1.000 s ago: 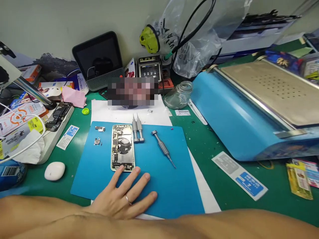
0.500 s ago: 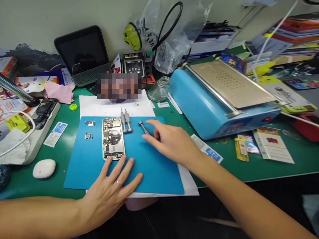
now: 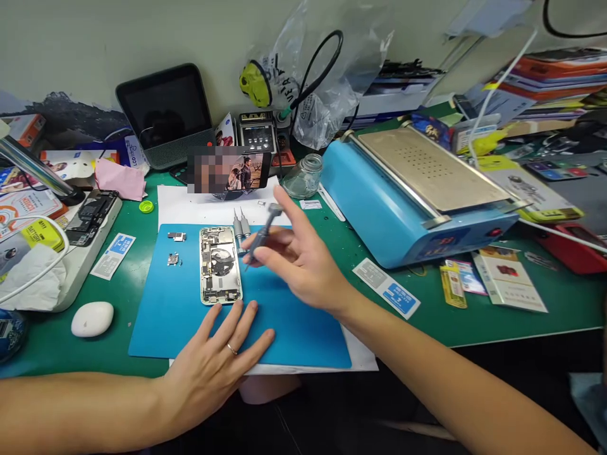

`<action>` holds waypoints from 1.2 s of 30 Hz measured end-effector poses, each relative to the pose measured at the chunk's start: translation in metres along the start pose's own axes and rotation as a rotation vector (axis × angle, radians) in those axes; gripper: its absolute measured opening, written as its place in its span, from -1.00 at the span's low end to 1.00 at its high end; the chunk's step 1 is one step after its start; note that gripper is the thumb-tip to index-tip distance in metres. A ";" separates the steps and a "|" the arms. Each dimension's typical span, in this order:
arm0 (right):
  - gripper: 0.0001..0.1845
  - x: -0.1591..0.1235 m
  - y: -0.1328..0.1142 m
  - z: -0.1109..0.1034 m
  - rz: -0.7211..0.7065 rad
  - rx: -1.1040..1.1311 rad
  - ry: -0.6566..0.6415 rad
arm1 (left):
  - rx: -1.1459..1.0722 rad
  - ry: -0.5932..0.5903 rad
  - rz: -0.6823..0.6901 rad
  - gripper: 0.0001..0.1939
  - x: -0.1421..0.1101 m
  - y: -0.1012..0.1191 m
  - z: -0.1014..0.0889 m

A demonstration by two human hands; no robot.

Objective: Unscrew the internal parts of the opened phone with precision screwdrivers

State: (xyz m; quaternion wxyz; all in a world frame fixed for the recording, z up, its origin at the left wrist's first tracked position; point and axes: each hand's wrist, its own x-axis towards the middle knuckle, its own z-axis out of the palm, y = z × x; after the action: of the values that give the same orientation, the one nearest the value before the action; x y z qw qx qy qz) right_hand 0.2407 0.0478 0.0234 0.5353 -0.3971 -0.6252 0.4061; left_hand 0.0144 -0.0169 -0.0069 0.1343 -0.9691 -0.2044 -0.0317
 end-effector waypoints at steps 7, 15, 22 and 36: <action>-0.17 0.021 0.024 0.037 -0.531 -0.133 -0.070 | -0.089 -0.049 -0.005 -0.27 0.002 -0.003 -0.005; -0.17 0.012 0.041 0.037 -0.694 -0.194 -0.103 | -0.189 -0.067 -0.022 -0.33 0.004 -0.005 -0.007; -0.21 0.013 0.040 0.042 -0.689 -0.147 -0.107 | -0.212 -0.071 -0.016 -0.32 0.004 -0.006 -0.004; -0.21 0.013 0.039 0.044 -0.721 -0.169 -0.120 | -0.236 -0.124 0.000 -0.14 0.004 -0.006 -0.007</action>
State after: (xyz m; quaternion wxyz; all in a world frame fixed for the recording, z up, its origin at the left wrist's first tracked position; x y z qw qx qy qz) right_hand 0.1977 0.0700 -0.0126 0.5715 -0.1697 -0.7865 0.1611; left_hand 0.0155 -0.0118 0.0023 0.0066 -0.9782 -0.2073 0.0045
